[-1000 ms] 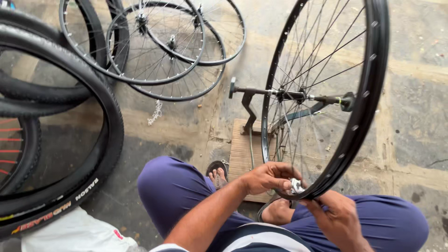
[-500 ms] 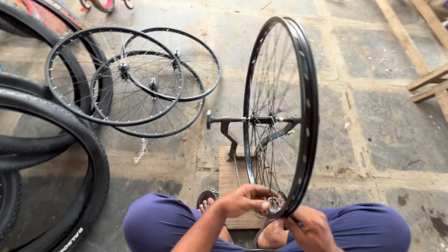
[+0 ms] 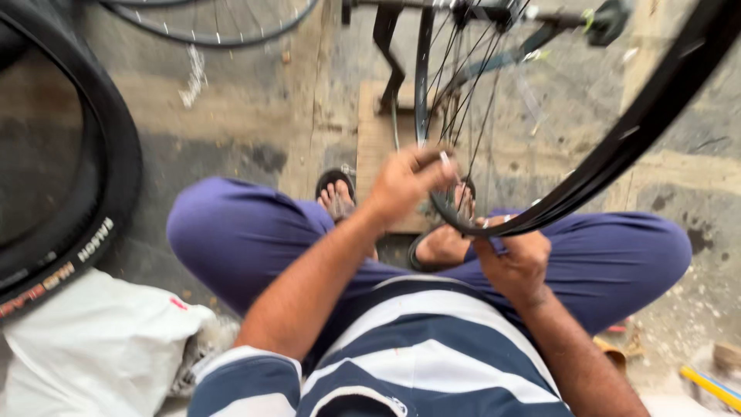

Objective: The person sits on the floor and uses pliers and a spoke wrench to adjust the spokes and rim of a bicycle wheel mounted on a truing stand. They repeatedly tighten and loosen spokes, spin the wheel to check alignment, and remove the wheel from the stand before handling a bag of parts.

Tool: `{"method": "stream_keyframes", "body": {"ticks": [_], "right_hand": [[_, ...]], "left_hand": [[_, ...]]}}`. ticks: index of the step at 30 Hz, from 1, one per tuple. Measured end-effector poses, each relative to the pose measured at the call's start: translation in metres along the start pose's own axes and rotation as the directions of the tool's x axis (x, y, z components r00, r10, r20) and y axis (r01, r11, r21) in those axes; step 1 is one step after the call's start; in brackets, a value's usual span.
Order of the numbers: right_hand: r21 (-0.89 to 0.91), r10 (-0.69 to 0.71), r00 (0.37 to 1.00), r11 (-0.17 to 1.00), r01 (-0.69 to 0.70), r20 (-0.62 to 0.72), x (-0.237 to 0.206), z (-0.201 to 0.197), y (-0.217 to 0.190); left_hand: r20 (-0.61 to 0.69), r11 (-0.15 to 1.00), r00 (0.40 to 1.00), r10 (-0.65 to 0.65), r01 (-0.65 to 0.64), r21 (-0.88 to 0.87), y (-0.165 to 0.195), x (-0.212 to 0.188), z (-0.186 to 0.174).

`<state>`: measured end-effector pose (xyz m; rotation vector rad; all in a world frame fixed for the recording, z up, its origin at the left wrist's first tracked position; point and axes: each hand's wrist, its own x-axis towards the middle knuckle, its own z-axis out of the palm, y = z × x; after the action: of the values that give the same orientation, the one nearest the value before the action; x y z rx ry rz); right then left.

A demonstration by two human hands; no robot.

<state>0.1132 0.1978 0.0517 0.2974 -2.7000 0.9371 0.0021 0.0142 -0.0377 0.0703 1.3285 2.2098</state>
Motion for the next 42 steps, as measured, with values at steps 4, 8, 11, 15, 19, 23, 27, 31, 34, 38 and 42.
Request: {"method": "stream_keyframes", "body": {"ticks": [4,8,11,15,19,23,27,31,34,38,42], "right_hand": [[-0.008,-0.023,1.000,1.000,0.023,0.003,0.000,-0.011,0.004],[0.001,-0.003,1.000,1.000,0.003,-0.003,-0.001,-0.018,0.012],[0.028,-0.007,1.000,1.000,0.007,-0.006,-0.003,-0.021,0.017],[0.085,0.013,1.000,0.996,-0.013,-0.010,-0.009,-0.023,0.020],[0.120,0.040,0.998,0.992,-0.045,0.048,-0.018,-0.025,0.026],[0.169,0.096,0.993,0.980,-0.107,0.072,-0.028,-0.015,0.037],[0.046,0.049,0.995,0.998,-0.053,0.083,-0.030,0.011,0.044],[0.031,0.049,0.994,0.998,-0.052,0.101,-0.021,0.012,0.042],[0.043,0.088,0.985,0.995,-0.095,0.152,-0.014,-0.022,0.034],[0.121,0.188,0.981,0.974,-0.193,0.053,-0.010,-0.063,0.017],[0.103,0.203,0.947,0.967,-0.235,0.249,-0.005,-0.059,0.020]], "left_hand": [[-0.025,0.966,1.000,-0.006,0.012,0.256,-0.026,0.008,-0.004],[0.132,0.980,0.987,-0.088,0.062,0.192,-0.056,0.008,0.013],[0.286,0.993,0.950,-0.121,0.120,0.024,-0.064,0.015,0.009],[0.550,0.970,0.828,-0.110,0.210,-0.121,-0.059,0.022,-0.006],[0.598,0.945,0.791,-0.129,0.280,-0.168,-0.053,0.017,-0.007],[0.510,0.974,0.854,-0.104,0.190,-0.121,-0.051,0.011,0.009],[-0.061,0.620,0.996,-0.061,0.086,0.780,-0.043,0.005,0.040],[-0.097,0.497,0.994,0.054,0.058,0.866,-0.018,0.009,0.058],[0.196,0.875,0.976,-0.095,-0.011,0.483,0.003,0.005,0.050],[0.586,0.893,0.810,0.007,0.258,-0.368,0.010,0.001,0.044],[0.533,0.961,0.846,-0.001,0.148,-0.233,-0.001,-0.002,0.044]]}}
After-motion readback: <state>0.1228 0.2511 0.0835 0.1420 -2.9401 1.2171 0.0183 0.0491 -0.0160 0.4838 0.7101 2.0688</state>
